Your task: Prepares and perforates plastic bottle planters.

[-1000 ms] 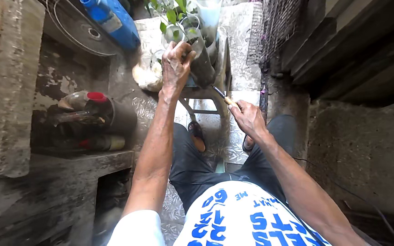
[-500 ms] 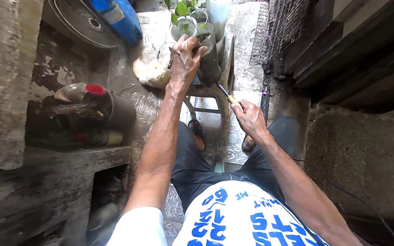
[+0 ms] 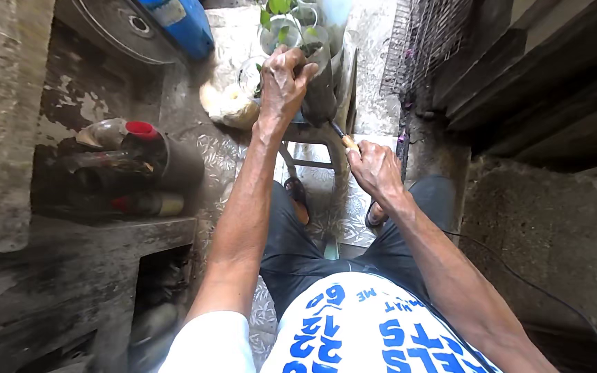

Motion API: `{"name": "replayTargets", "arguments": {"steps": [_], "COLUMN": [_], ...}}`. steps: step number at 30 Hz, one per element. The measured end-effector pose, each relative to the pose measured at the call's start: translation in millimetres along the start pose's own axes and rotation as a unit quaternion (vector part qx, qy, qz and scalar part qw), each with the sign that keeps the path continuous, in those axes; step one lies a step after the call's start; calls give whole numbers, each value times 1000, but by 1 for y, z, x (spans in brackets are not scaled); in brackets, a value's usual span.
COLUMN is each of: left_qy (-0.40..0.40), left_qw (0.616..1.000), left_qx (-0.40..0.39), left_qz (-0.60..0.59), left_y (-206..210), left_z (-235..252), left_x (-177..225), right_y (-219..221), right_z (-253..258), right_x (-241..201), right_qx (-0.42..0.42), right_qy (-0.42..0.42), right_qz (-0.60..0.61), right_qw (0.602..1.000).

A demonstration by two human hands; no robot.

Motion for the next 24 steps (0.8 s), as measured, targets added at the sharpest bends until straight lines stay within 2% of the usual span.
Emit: {"name": "replayTargets", "arguments": {"steps": [12,17,24], "left_qy": [6,-10,-7], "left_qw": [1000,999,999], "left_qx": [2,-25,-18], "left_qz": [-23,-27,-41], "left_y": [7,7,5], "left_z": [3,4,4], "left_x": [3,3,3], "right_y": [-2,-8,-9], "right_z": [16,21,25], "right_x": [2,-6,-12], "right_qx": [-26,-35,-34], "right_qy": [17,5,4], "right_qz": [3,-26,-52], "right_qw": [1000,999,998]}}
Point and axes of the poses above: each hand's wrist, its own z-axis towards the middle knuckle, its own y-axis out of the palm, x = y × z, the point moved 5 cm from there along z, towards the middle knuckle, and after that the axes turned 13 degrees about x, right-handed, at the moved point
